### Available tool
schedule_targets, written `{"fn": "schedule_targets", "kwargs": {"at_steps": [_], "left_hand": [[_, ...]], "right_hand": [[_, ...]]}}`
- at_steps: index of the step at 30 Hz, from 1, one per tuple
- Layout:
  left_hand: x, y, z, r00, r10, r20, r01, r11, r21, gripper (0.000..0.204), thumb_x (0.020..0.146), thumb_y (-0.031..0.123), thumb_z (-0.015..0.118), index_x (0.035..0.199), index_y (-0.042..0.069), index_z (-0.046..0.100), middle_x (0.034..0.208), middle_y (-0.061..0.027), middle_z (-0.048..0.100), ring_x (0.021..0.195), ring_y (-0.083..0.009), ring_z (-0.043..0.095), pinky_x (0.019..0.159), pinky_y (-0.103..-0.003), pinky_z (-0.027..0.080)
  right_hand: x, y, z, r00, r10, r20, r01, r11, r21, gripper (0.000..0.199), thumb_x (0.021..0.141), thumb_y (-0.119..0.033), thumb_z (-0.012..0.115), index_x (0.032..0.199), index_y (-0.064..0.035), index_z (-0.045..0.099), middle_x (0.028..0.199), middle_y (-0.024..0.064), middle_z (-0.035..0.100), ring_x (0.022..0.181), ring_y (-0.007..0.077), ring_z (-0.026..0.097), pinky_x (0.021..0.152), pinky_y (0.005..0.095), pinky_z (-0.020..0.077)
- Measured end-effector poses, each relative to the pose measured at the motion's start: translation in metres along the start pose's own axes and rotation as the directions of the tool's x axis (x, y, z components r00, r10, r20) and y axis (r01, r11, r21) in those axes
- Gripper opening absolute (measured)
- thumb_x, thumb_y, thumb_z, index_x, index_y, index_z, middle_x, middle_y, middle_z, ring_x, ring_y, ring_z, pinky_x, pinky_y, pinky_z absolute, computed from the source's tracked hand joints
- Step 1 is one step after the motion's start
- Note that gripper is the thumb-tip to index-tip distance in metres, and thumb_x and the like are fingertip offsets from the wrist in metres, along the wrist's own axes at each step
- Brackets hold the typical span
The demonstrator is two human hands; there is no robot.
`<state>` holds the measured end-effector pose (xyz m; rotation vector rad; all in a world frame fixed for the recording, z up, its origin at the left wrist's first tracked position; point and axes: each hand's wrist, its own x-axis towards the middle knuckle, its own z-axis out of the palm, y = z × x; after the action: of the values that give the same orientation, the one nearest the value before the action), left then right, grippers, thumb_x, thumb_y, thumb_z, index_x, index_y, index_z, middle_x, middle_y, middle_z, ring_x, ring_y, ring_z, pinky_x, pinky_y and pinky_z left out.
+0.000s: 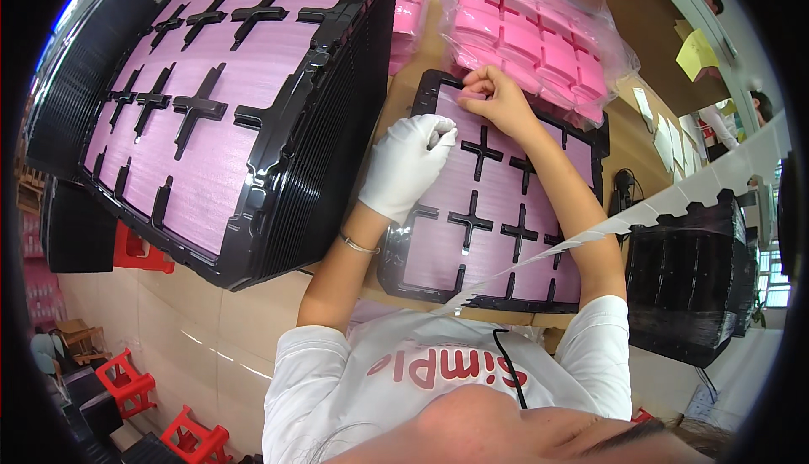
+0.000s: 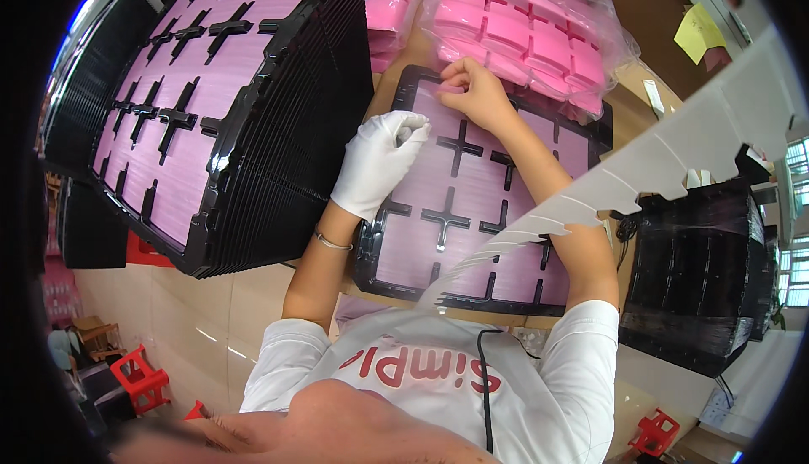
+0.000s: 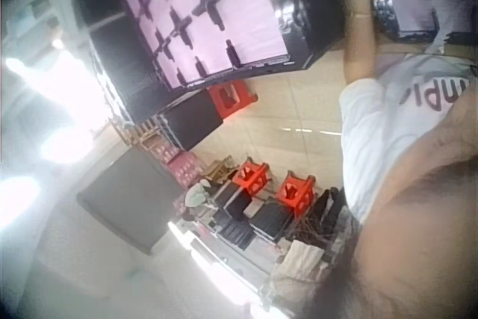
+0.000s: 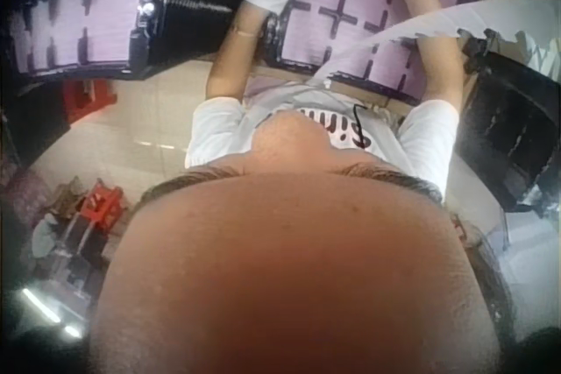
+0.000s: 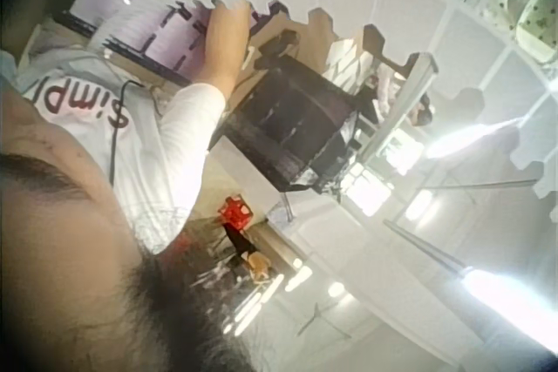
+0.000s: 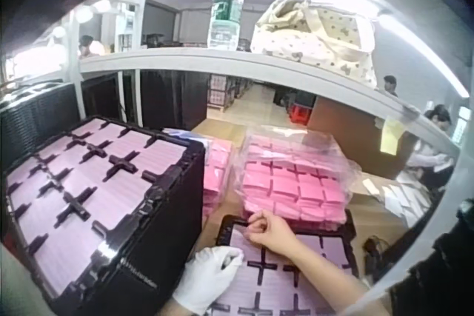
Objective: The person assembles black plastic trays by placing pink foam inserts into them. They wear white gloves and repeatedly pick up foam inserts from a stack, place them into the trays, and stack the completed units.
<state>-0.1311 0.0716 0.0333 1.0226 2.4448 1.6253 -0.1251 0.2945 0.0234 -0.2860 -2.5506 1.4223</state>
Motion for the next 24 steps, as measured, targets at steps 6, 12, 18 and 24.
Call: {"fn": "schedule_targets", "kwargs": {"at_steps": [6, 12, 18, 24], "left_hand": [[0.000, -0.010, 0.004, 1.000, 0.018, -0.021, -0.019, 1.000, -0.017, 0.018, 0.086, 0.015, 0.068, 0.098, 0.002, 0.068, 0.078, -0.0095, 0.067, 0.067, -0.0162, 0.063, 0.065, -0.029, 0.050], [-0.001, -0.013, 0.008, 0.998, 0.005, -0.059, -0.008, 0.999, -0.052, 0.016, 0.086, 0.015, 0.068, 0.097, 0.003, 0.069, 0.077, -0.0087, 0.067, 0.065, -0.0156, 0.062, 0.063, -0.029, 0.050], [0.000, -0.003, 0.001, 0.996, 0.040, -0.077, -0.032, 0.994, 0.109, 0.018, 0.085, 0.018, 0.069, 0.098, 0.006, 0.067, 0.078, -0.0071, 0.065, 0.069, -0.0200, 0.060, 0.065, -0.034, 0.050], [-0.001, -0.006, 0.001, 0.971, 0.153, -0.185, -0.088, 0.945, 0.316, 0.023, 0.085, 0.020, 0.070, 0.102, 0.006, 0.064, 0.089, -0.0079, 0.065, 0.082, -0.0255, 0.060, 0.073, -0.038, 0.050]], "right_hand": [[0.006, -0.014, -0.001, 0.994, 0.064, 0.091, -0.055, 0.994, -0.097, 0.020, 0.078, -0.014, 0.075, 0.091, -0.0015, 0.069, 0.086, 0.0045, 0.069, 0.079, 0.0104, 0.063, 0.072, 0.0257, 0.0509], [0.000, -0.008, -0.003, 1.000, 0.017, -0.023, -0.014, 0.993, 0.114, 0.018, 0.080, -0.016, 0.075, 0.091, -0.0027, 0.070, 0.086, 0.0042, 0.069, 0.084, 0.0095, 0.062, 0.077, 0.0262, 0.0500], [0.002, -0.001, 0.007, 0.995, -0.057, -0.078, 0.048, 0.991, -0.122, 0.019, 0.078, -0.016, 0.075, 0.091, -0.0036, 0.069, 0.087, 0.0077, 0.071, 0.080, 0.0140, 0.066, 0.075, 0.0286, 0.0517], [0.000, -0.001, 0.012, 0.980, -0.153, -0.125, 0.130, 0.976, -0.173, 0.024, 0.082, -0.013, 0.074, 0.102, -0.0030, 0.067, 0.088, 0.0049, 0.069, 0.080, 0.0092, 0.060, 0.074, 0.0251, 0.0492]]}}
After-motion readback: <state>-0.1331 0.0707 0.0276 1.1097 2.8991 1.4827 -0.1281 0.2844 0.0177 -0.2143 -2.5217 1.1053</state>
